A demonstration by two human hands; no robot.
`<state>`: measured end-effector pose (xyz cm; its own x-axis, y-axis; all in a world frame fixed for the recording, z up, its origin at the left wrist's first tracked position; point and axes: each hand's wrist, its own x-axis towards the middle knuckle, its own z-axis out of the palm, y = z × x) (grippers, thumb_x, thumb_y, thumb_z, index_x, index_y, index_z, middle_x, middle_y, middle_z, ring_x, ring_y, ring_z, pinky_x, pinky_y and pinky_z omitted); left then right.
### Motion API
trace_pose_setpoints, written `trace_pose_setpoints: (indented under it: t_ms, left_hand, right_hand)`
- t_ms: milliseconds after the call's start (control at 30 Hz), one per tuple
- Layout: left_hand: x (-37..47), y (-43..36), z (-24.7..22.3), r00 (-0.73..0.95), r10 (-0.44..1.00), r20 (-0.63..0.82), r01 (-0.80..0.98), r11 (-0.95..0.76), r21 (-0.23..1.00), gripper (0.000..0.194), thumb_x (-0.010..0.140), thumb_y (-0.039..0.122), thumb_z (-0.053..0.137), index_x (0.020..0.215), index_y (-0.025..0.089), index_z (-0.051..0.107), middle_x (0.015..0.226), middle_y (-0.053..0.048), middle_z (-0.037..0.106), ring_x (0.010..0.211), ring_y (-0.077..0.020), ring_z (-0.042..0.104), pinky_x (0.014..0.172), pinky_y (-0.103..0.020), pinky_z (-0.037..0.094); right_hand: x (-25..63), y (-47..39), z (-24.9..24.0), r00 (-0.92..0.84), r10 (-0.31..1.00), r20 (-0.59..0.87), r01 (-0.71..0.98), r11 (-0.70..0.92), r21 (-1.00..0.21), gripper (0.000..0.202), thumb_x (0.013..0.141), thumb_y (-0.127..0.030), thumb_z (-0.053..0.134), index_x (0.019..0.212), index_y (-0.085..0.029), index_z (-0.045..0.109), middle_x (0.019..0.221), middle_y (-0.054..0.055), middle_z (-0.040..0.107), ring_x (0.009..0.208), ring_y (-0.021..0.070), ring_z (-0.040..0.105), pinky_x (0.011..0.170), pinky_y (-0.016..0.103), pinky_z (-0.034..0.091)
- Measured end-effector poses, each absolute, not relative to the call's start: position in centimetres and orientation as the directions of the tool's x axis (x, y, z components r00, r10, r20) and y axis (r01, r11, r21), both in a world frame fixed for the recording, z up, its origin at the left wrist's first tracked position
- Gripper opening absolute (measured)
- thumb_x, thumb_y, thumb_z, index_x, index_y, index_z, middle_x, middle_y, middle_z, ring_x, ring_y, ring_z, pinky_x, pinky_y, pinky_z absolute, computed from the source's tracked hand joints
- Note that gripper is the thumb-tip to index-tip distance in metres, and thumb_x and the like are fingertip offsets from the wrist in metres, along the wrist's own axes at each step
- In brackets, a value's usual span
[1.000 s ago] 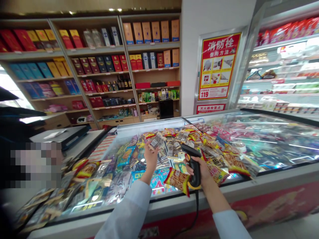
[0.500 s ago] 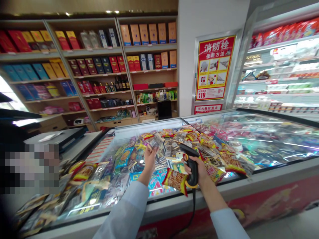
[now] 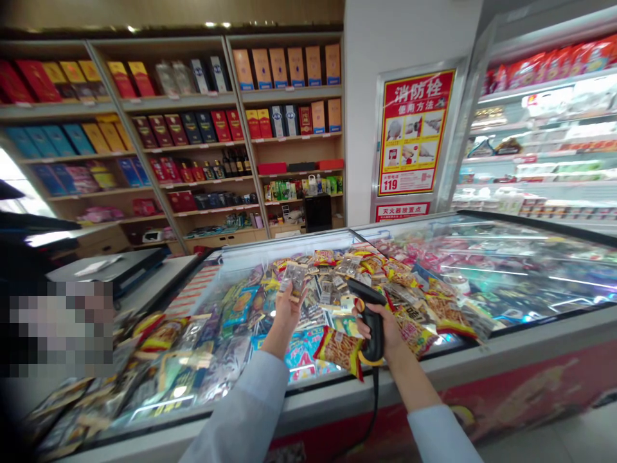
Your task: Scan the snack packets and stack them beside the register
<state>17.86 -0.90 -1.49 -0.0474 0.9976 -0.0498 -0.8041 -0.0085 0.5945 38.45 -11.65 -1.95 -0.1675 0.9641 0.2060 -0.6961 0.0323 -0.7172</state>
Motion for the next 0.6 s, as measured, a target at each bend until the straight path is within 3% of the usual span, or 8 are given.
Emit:
trace_pose_setpoints:
  t_ms: [133, 233, 367, 600]
  left_hand:
    - [18.3, -0.7, -2.0, -0.146, 0.985, 0.088, -0.663, -0.164, 0.730, 0.039, 0.061, 0.029, 0.078, 0.089, 0.021, 0.052, 0.085, 0.000, 0.067, 0.081, -0.0159, 0.067, 0.078, -0.035, 0.055]
    - [18.4, -0.7, -2.3, -0.220, 0.937, 0.272, -0.396, -0.341, 0.853, 0.039, 0.064, 0.038, 0.075, 0.089, 0.020, 0.051, 0.084, 0.000, 0.064, 0.080, -0.0156, 0.064, 0.075, -0.031, 0.051]
    - [18.3, -0.9, -2.6, -0.262, 0.860, 0.438, -0.048, -0.465, 0.884, 0.031, 0.071, 0.041, 0.067, 0.090, 0.019, 0.054, 0.082, -0.001, 0.062, 0.079, -0.0152, 0.060, 0.074, -0.028, 0.047]
    - [18.3, -1.1, -2.6, -0.194, 0.853, 0.485, 0.026, -0.490, 0.872, 0.027, 0.074, 0.042, 0.064, 0.089, 0.020, 0.057, 0.082, -0.003, 0.064, 0.079, -0.0177, 0.061, 0.072, -0.028, 0.047]
  right_hand:
    - [38.3, -11.7, -1.7, -0.161, 0.964, 0.213, -0.688, 0.045, -0.724, 0.014, 0.074, -0.028, 0.057, 0.084, -0.019, 0.053, 0.077, 0.005, 0.059, 0.038, 0.0060, 0.039, 0.032, 0.019, 0.031]
    - [38.3, -11.7, -1.7, -0.167, 0.962, 0.218, -0.688, 0.044, -0.724, 0.015, 0.072, -0.028, 0.057, 0.084, -0.019, 0.053, 0.076, 0.004, 0.058, 0.038, 0.0060, 0.039, 0.032, 0.019, 0.031]
    - [38.4, -11.5, -2.0, -0.169, 0.964, 0.207, -0.699, 0.031, -0.715, 0.017, 0.071, -0.027, 0.059, 0.085, -0.019, 0.053, 0.076, 0.004, 0.058, 0.038, 0.0055, 0.039, 0.031, 0.018, 0.029]
    - [38.7, -11.5, -2.6, -0.168, 0.971, 0.170, -0.700, 0.004, -0.715, 0.018, 0.071, -0.028, 0.060, 0.085, -0.019, 0.053, 0.077, 0.004, 0.058, 0.038, 0.0048, 0.038, 0.031, 0.017, 0.032]
